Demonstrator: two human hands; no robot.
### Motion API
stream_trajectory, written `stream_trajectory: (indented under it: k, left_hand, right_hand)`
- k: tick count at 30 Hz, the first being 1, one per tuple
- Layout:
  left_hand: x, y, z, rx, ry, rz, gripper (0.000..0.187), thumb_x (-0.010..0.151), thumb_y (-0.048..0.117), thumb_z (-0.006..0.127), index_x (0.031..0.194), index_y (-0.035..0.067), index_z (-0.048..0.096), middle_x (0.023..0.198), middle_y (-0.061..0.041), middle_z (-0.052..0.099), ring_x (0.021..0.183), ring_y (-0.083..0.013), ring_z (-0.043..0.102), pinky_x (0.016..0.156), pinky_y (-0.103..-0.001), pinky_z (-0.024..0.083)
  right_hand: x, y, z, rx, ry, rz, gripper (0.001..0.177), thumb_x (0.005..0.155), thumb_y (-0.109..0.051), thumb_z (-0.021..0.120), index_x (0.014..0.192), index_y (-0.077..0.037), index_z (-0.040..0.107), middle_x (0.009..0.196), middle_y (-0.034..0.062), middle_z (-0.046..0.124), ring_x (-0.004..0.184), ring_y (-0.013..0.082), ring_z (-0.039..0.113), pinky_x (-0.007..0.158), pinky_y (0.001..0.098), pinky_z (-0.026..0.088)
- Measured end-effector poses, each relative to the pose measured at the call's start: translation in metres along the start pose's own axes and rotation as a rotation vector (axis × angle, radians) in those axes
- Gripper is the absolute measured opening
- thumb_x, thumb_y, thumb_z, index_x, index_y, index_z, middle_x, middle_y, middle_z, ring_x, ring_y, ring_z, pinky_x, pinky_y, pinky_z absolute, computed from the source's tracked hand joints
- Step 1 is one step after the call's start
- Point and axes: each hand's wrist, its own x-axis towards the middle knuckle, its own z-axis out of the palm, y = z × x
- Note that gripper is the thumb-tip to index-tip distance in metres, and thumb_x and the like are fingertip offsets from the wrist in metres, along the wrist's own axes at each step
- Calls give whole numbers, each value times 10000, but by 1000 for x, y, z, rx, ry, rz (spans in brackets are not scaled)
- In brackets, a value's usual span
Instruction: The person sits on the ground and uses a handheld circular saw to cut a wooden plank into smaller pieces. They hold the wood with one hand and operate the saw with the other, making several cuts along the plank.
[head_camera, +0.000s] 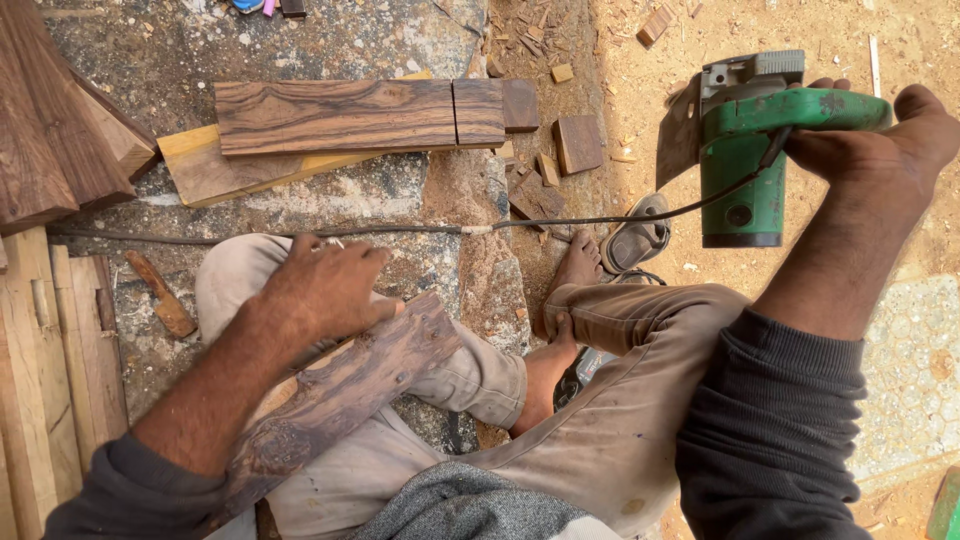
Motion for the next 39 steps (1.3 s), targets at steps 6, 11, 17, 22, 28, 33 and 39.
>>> stream_trajectory:
  k: [6, 11, 17, 22, 28, 33, 39]
  left_hand:
    - [-33, 46, -7, -86, -255, -207, 604, 981, 544, 610, 1433, 145, 563, 1361, -71, 679, 1236, -217, 657, 1176, -586, 387]
    - [-26, 42, -6, -229, 54, -239, 753, 940, 581, 640, 1510, 137, 427, 1458, -126, 526, 1256, -282, 603, 1098, -611, 402]
    - [46, -14, 1, -91, 192, -303, 972, 894, 617, 705, 1609, 128, 265, 1604, -171, 372, 1302, -352, 563, 1140, -645, 321]
    - [164, -90, -43, 180, 591, -161, 1371, 566, 644, 919, 1608, 104, 209, 1635, -202, 293, 1448, -392, 375, 1102, -786, 200]
    - [175, -104, -18, 229, 764, -177, 969, 623, 343, 920, 1458, 150, 468, 1356, -68, 543, 1236, -197, 506, 1134, -512, 266]
    - [122, -72, 18, 657, 1469, -209, 685, 983, 298, 843, 1449, 280, 341, 1380, 14, 456, 1387, -166, 383, 1185, -475, 216]
    - [74, -37, -10, 746, 1900, -233, 718, 964, 355, 760, 1506, 322, 290, 1399, 43, 420, 1450, -172, 327, 1240, -502, 201]
  right_hand:
    - [-13, -3, 4, 68, 50, -2, 594, 1018, -347, 502, 1448, 22, 323, 1101, 258, 630, 1050, 382, 676, 979, 685, 567]
    - [-18, 15, 11, 88, 50, 50, 592, 1018, -345, 504, 1446, 22, 323, 1100, 255, 629, 1045, 378, 669, 975, 675, 565]
    - [-11, 16, 6, 70, 52, 70, 590, 1018, -342, 507, 1444, 22, 323, 1098, 252, 627, 1040, 373, 661, 970, 662, 564]
    - [-14, 7, 3, 92, 55, 55, 588, 1018, -340, 509, 1442, 22, 323, 1097, 249, 626, 1035, 369, 654, 966, 651, 562]
    - [-14, -3, 6, 89, 62, 26, 586, 1018, -338, 511, 1440, 22, 323, 1096, 245, 625, 1029, 364, 646, 961, 639, 561]
    - [-12, 1, 7, 72, 76, 15, 584, 1017, -335, 513, 1438, 22, 322, 1095, 243, 624, 1025, 360, 639, 957, 628, 560]
    - [-15, -9, -2, 85, 86, -11, 581, 1017, -333, 515, 1436, 22, 322, 1094, 239, 623, 1019, 354, 631, 953, 616, 558]
